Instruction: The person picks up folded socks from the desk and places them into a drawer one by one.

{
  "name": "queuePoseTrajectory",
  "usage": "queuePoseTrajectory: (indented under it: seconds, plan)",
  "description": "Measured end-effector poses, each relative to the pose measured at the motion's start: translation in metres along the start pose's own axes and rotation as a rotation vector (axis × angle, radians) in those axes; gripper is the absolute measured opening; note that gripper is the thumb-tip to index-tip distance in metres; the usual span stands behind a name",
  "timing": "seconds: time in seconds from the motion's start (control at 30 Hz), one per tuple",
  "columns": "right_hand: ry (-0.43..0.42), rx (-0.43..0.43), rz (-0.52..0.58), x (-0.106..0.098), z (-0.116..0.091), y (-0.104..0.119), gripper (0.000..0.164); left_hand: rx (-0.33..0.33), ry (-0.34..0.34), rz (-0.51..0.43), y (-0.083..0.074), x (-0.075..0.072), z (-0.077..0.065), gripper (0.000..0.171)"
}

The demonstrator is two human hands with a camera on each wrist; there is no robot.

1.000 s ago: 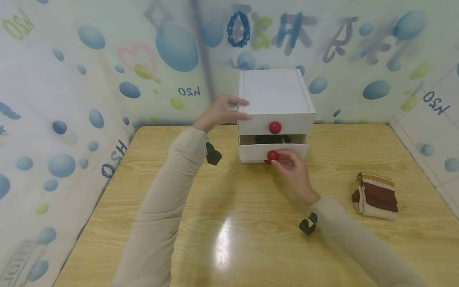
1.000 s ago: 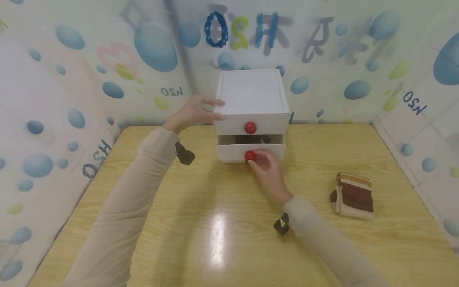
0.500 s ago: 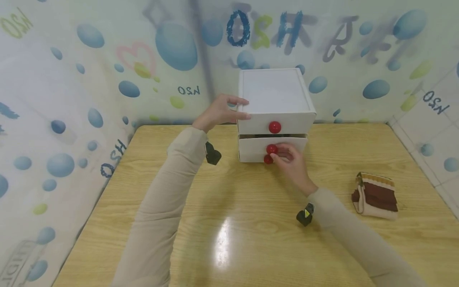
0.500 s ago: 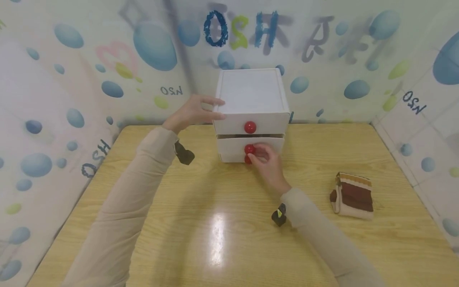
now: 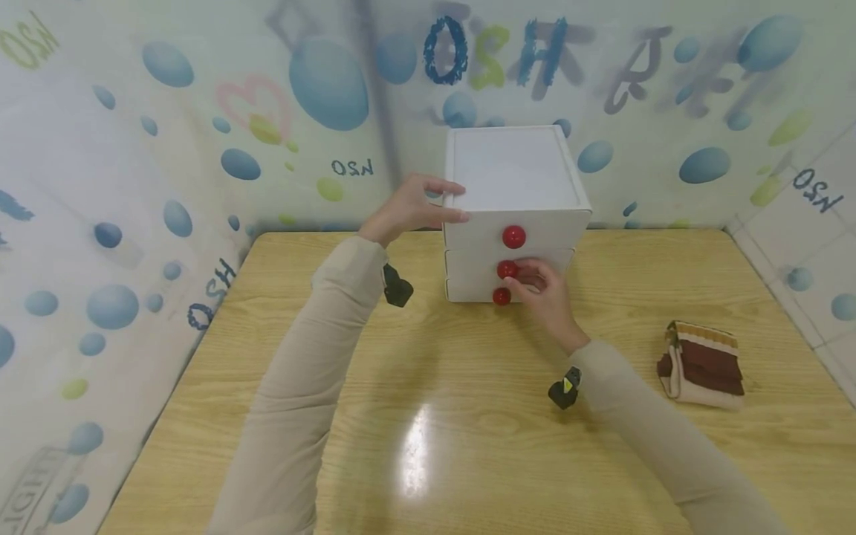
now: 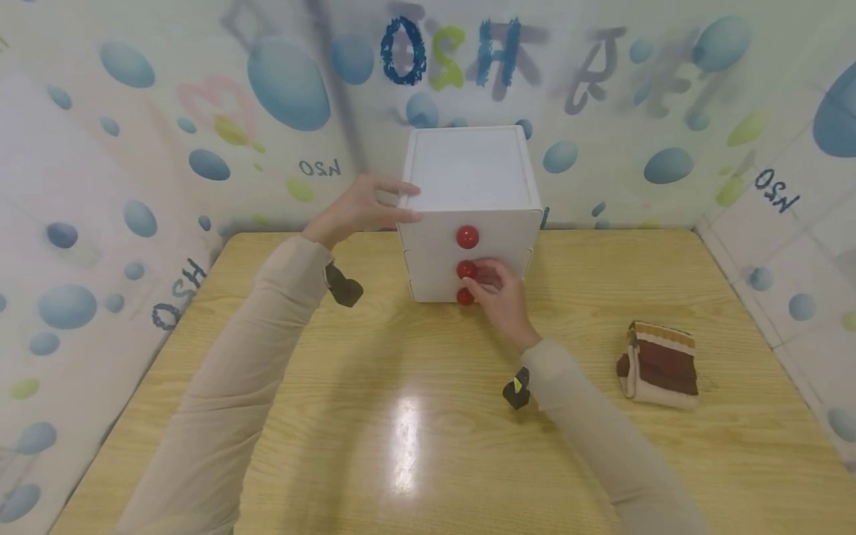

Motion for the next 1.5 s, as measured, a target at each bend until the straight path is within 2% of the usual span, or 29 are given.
queuePoseTrajectory:
  seconds: [0.2, 0.37, 0.53, 0.73, 0.97, 1.13, 1.5]
  plan:
    - [0.0, 0.042, -0.052, 0.001, 0.0, 0.004, 0.034, -0.001, -0.003, 0.007, 0.0, 0.0, 0.0, 0.055]
    - [0.05, 0.078, -0.086, 0.0, 0.0, 0.009, 0.036, 0.007, 0.007, -0.007, 0.0, 0.001, 0.001, 0.055]
    - [0.093, 0.066, -0.119, -0.006, 0.001, 0.011, 0.031, 0.005, 0.007, -0.017, 0.001, 0.001, 0.002, 0.055]
    - [0.127, 0.094, -0.153, -0.008, -0.004, 0.0, 0.023, 0.013, 0.02, -0.03, 0.001, 0.001, 0.001, 0.055]
    - [0.2, 0.147, -0.192, 0.002, -0.014, -0.016, 0.027, 0.002, 0.007, -0.011, 0.001, 0.001, 0.001, 0.055]
    - [0.187, 0.163, -0.206, 0.008, -0.018, -0.024, 0.028, 0.001, 0.007, -0.011, 0.001, 0.001, 0.001, 0.055]
    - [0.094, 0.084, -0.274, 0.014, -0.019, -0.026, 0.025, -0.002, 0.008, -0.012, 0.001, 0.0, 0.0, 0.056]
Point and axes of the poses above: each hand's wrist, its own z-axis towards the middle knuckle, its own x-axis out of the palm, y = z × x, the point moved 7 cm from there along z, towards the middle knuckle, and after that the axes turned 14 degrees about -x, right-handed, at the moved point
